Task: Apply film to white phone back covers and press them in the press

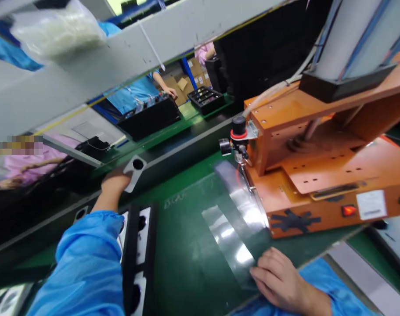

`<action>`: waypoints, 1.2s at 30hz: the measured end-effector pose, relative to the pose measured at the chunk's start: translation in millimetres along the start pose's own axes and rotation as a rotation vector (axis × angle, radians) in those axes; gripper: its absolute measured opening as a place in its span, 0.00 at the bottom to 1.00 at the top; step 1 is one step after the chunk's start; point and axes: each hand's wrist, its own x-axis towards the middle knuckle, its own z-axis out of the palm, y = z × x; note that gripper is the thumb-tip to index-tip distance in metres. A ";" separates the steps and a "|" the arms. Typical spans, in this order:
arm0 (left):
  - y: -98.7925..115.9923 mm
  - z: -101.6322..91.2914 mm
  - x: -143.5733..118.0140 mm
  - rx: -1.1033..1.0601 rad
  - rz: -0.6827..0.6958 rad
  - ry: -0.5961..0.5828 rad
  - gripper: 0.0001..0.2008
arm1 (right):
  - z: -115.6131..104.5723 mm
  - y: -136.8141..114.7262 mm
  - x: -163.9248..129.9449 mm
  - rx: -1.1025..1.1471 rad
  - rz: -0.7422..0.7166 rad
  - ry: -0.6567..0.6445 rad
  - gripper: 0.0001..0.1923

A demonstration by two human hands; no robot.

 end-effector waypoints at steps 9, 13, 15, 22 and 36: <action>83.6 64.9 -263.5 -0.677 0.224 0.006 0.29 | -13.7 -30.0 32.9 0.382 0.354 0.070 0.08; 105.7 123.8 -374.7 -0.745 0.115 0.022 0.28 | -7.0 -33.6 60.9 0.594 0.688 -0.013 0.09; 112.3 140.3 -405.0 -0.739 0.098 0.020 0.28 | 5.8 -26.4 74.3 0.661 0.769 -0.094 0.11; 108.6 137.0 -436.4 -0.460 0.093 -0.074 0.38 | 42.9 -4.8 100.4 0.615 0.785 -0.224 0.09; 111.2 176.8 -449.7 -0.284 0.332 0.237 0.29 | 68.3 -33.1 121.7 0.278 0.572 -0.536 0.06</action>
